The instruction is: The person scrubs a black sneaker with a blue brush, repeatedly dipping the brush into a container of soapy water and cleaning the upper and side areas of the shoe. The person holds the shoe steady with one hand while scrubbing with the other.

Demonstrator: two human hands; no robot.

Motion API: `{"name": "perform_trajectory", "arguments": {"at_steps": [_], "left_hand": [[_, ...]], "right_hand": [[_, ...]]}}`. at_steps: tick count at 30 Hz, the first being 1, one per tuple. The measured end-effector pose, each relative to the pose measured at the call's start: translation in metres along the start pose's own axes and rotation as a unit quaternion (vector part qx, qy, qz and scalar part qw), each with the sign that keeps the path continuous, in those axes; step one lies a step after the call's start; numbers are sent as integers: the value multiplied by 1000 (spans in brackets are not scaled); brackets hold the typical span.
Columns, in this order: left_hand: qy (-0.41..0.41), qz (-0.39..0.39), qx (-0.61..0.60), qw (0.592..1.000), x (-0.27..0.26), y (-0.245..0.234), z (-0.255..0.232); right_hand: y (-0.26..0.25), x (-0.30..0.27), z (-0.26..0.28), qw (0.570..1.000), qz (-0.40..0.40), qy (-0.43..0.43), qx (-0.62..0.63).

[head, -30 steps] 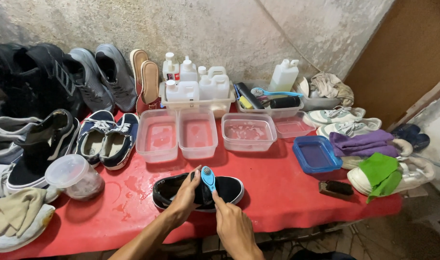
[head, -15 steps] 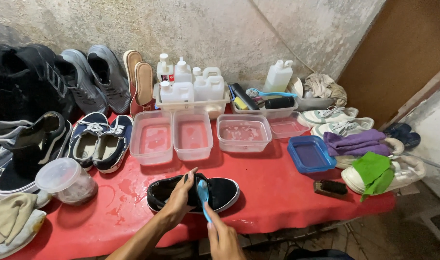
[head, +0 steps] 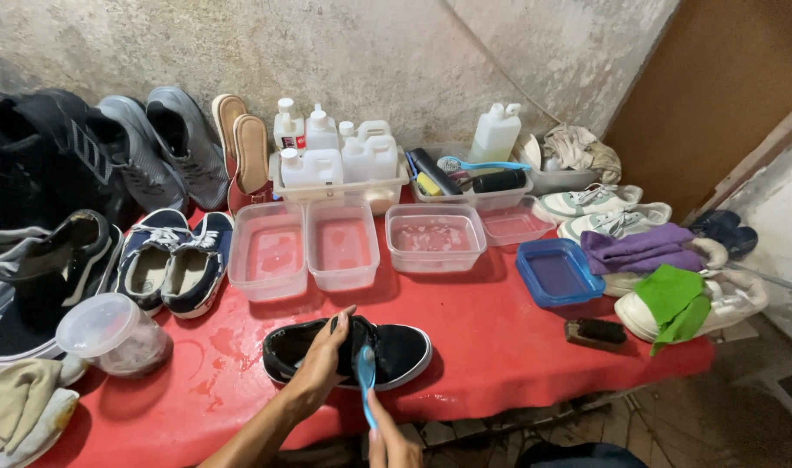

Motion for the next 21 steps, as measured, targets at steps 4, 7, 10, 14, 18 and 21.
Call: {"name": "perform_trajectory", "arguments": {"at_steps": [4, 7, 10, 14, 18, 21], "left_hand": [[11, 2, 7, 1000, -4, 2, 1], [4, -2, 12, 1000, -7, 4, -4], [3, 0, 10, 1000, -11, 7, -6], [17, 4, -14, 1000, -11, 5, -4], [-4, -5, 16, 1000, -35, 14, -17], [2, -10, -59, 998, -37, 17, -19]], "right_hand": [[-10, 16, 19, 991, 57, -101, 62], [1, 1, 15, 997, 49, -43, 37], [-12, 14, 15, 997, 60, -35, 43], [-21, 19, 21, 990, 104, -88, 34], [-33, 17, 32, 993, 105, -50, -6], [-37, 31, 43, 974, 107, -195, 40]]}}
Point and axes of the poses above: each hand's wrist, its own x-axis towards the middle knuckle, its own y-axis out of the palm, z = x × y, the point moved 3 cm from there along x, towards the middle knuckle, and after that the axes turned 14 degrees about z, right-handed, at the moved point
